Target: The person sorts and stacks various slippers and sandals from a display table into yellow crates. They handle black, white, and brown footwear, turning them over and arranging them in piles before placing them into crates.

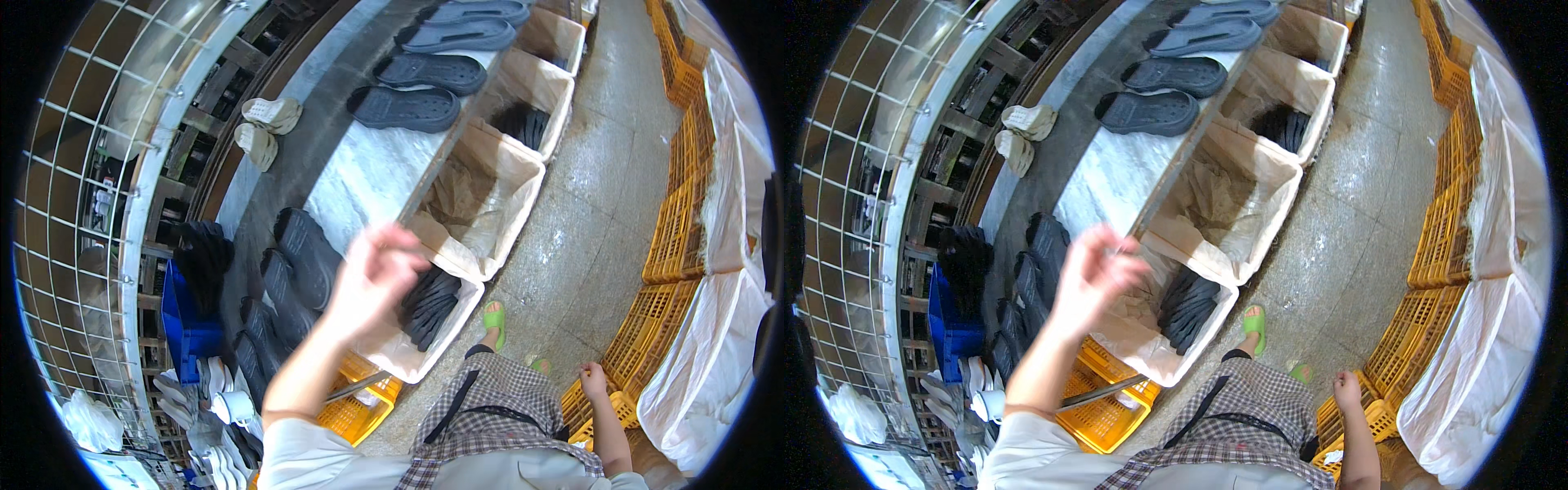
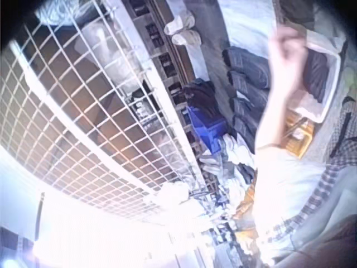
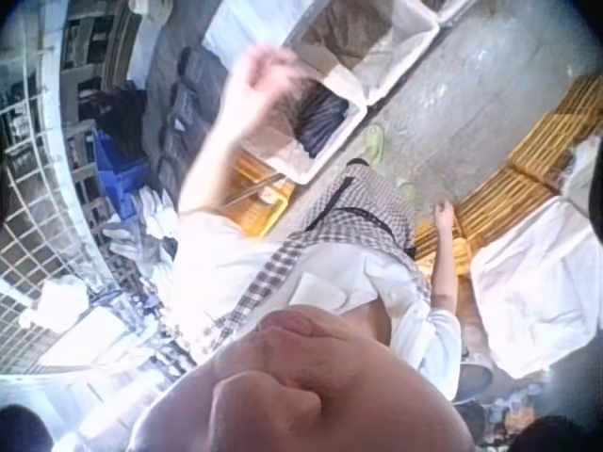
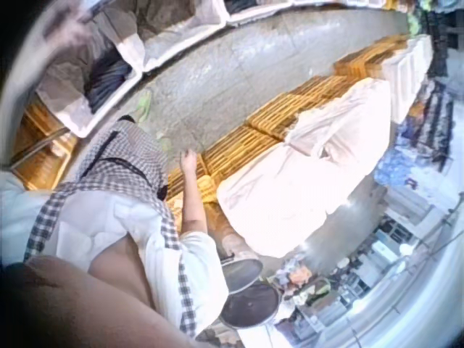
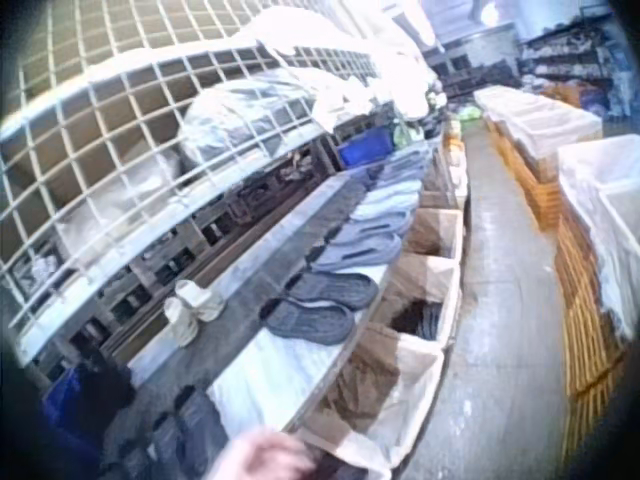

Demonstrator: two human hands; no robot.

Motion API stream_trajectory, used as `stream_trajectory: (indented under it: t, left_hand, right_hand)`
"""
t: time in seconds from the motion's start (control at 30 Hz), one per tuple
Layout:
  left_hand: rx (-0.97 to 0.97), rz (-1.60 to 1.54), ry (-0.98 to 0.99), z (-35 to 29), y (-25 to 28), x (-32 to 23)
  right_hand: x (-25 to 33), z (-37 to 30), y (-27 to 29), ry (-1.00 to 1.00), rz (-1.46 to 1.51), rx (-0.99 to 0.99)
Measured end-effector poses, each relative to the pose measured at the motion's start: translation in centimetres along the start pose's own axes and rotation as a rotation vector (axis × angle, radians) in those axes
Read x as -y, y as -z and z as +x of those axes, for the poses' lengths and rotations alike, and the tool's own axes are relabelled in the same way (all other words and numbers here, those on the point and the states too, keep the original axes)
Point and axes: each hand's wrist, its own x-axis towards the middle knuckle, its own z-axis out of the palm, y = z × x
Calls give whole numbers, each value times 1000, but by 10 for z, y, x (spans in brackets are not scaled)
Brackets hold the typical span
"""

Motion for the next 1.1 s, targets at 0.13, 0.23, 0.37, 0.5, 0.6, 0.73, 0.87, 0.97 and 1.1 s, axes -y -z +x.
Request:
stream_trajectory:
  t: [0.13,0.23,0.37,0.5,0.6,0.73,0.87,0.97,1.1]
  left_hand:
    - [-375,-127,-115,103,118,-12]
    - [-698,-180,6,194,196,35]
    - [-933,-351,126,284,293,108]
    - [-1069,-588,176,348,338,158]
    - [-1191,-765,179,374,362,164]
    - [-1354,-943,259,409,379,182]
    - [-1287,-1020,193,402,390,191]
    - [-1005,-1189,75,370,369,164]
    - [-612,-1233,42,265,295,84]
  right_hand:
    - [-3,8,34,-246,-132,37]
    - [5,13,57,-433,1,35]
    - [33,13,62,-379,-153,93]
    - [72,29,61,-428,20,162]
    - [114,34,62,-448,27,133]
    - [159,62,62,-319,-67,183]
    - [184,82,58,-265,-32,181]
    - [201,104,68,-201,33,183]
    - [253,126,93,-13,132,116]
